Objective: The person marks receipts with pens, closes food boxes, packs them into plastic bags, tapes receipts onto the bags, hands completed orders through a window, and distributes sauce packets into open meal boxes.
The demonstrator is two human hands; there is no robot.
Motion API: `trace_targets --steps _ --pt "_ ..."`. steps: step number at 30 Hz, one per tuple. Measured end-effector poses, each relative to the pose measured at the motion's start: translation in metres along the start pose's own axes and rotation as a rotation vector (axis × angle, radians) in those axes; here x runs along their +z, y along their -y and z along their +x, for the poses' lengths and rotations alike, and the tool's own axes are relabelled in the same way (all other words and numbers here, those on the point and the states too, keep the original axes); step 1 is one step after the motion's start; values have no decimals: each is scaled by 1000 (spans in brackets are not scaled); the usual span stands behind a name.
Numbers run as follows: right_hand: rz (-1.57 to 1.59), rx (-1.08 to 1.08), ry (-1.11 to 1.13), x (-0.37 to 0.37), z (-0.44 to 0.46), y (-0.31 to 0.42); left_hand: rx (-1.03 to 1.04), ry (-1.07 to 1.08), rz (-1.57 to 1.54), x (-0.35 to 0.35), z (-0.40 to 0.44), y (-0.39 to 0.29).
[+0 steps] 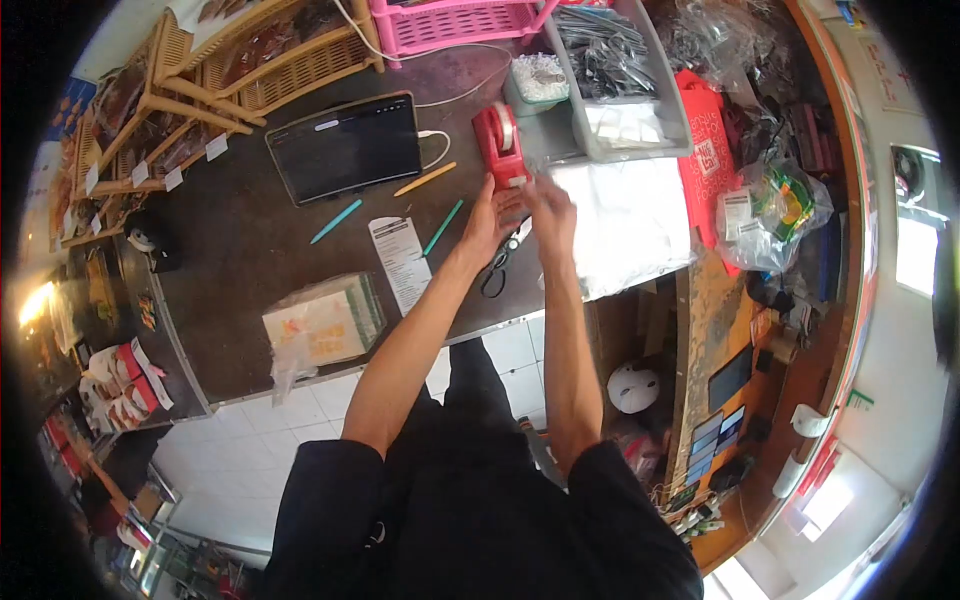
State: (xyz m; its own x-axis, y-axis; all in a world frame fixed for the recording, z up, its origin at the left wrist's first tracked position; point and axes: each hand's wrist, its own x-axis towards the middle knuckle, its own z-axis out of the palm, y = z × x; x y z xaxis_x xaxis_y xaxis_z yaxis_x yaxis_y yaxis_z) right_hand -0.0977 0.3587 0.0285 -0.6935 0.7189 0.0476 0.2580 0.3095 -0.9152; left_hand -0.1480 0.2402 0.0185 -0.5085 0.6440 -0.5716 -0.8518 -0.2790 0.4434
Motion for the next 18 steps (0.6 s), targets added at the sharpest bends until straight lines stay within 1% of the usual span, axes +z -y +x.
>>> trace_targets --steps 2,3,4,6,7,9,10,12,13,14,15,16,17,18 --pt "54 309 245 -55 -54 27 36 -27 180 1 17 -1" --pt "106 331 237 -74 -81 33 48 -44 270 0 20 2" --pt "160 355 228 -86 -101 35 107 -83 362 3 20 5" --pt "152 404 240 -101 -114 27 223 -166 548 10 14 11" --pt "148 427 253 -103 -116 20 279 -245 641 9 19 14" --pt "7 289 253 -105 -104 -8 383 -425 828 6 31 21" --pt "-54 213 253 -106 -95 -19 564 -507 1019 7 33 23" --pt "-257 97 275 -111 -74 -11 620 -507 1108 -11 52 46" --pt "-291 -18 302 -115 -65 0 645 -540 1015 -4 52 46" --pt "-184 26 330 -117 -58 3 671 -562 925 7 41 39" --pt "-177 90 370 -119 -53 6 586 -574 844 12 27 30" --pt "-174 155 407 -119 -46 25 622 -594 756 12 8 16" --pt "-169 157 448 -111 -39 40 655 -606 671 4 -16 1" --pt "-182 87 509 -97 -33 43 685 -614 586 -5 -42 -14"
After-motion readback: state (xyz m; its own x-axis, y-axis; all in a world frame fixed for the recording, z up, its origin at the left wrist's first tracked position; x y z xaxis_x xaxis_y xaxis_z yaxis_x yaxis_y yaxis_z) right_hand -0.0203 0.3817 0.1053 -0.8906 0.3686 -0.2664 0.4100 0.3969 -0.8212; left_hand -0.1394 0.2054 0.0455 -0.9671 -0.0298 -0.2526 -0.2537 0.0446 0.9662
